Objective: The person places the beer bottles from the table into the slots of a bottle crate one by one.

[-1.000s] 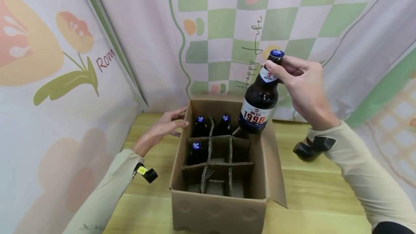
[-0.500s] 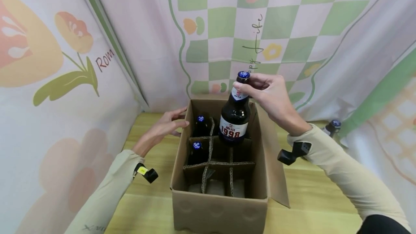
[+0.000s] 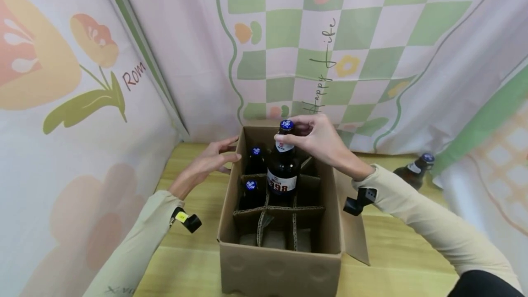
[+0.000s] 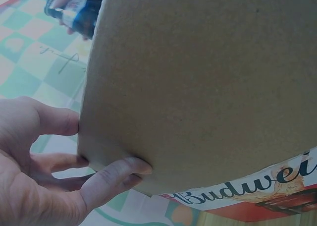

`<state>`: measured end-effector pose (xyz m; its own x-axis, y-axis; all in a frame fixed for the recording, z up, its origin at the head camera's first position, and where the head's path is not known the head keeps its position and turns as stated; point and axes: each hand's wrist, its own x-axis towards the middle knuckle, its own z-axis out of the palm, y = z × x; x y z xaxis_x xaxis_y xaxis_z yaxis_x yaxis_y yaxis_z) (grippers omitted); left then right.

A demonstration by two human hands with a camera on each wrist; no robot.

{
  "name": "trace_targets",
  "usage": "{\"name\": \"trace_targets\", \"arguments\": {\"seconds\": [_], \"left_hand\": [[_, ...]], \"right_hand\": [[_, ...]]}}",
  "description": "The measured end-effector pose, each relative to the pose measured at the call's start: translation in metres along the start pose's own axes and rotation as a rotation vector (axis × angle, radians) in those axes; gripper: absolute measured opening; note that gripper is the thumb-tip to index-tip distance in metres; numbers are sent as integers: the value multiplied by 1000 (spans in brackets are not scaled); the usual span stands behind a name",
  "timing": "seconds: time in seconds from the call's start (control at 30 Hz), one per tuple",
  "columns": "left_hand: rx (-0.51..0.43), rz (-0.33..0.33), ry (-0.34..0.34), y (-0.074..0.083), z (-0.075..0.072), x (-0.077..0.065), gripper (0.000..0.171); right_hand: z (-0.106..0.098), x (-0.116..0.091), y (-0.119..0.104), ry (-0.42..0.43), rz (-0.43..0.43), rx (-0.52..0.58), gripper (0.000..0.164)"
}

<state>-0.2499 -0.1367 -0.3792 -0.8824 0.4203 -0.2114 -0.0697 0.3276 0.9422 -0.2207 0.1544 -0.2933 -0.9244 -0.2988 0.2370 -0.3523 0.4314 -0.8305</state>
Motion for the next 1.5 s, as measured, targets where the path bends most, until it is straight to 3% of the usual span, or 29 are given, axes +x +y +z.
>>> {"name": "trace_targets", "arguments": {"seconds": [0.43,0.63,0.93,1.5], "left_hand": [[0,-1,-3,1,0,-1,78],[-1,7,-5,2,0,-2,78],[5,-2,-4,1,0,0,78],[0,-3,-4,2,0,-1,77]], "right_hand": [[-2,2,-3,-90,14,-91,45],[0,6,-3,-97,-11,-148,40],[3,7,-3,-140,5,-135,34],[6,8,-2,-189,-9,-230,34]]}}
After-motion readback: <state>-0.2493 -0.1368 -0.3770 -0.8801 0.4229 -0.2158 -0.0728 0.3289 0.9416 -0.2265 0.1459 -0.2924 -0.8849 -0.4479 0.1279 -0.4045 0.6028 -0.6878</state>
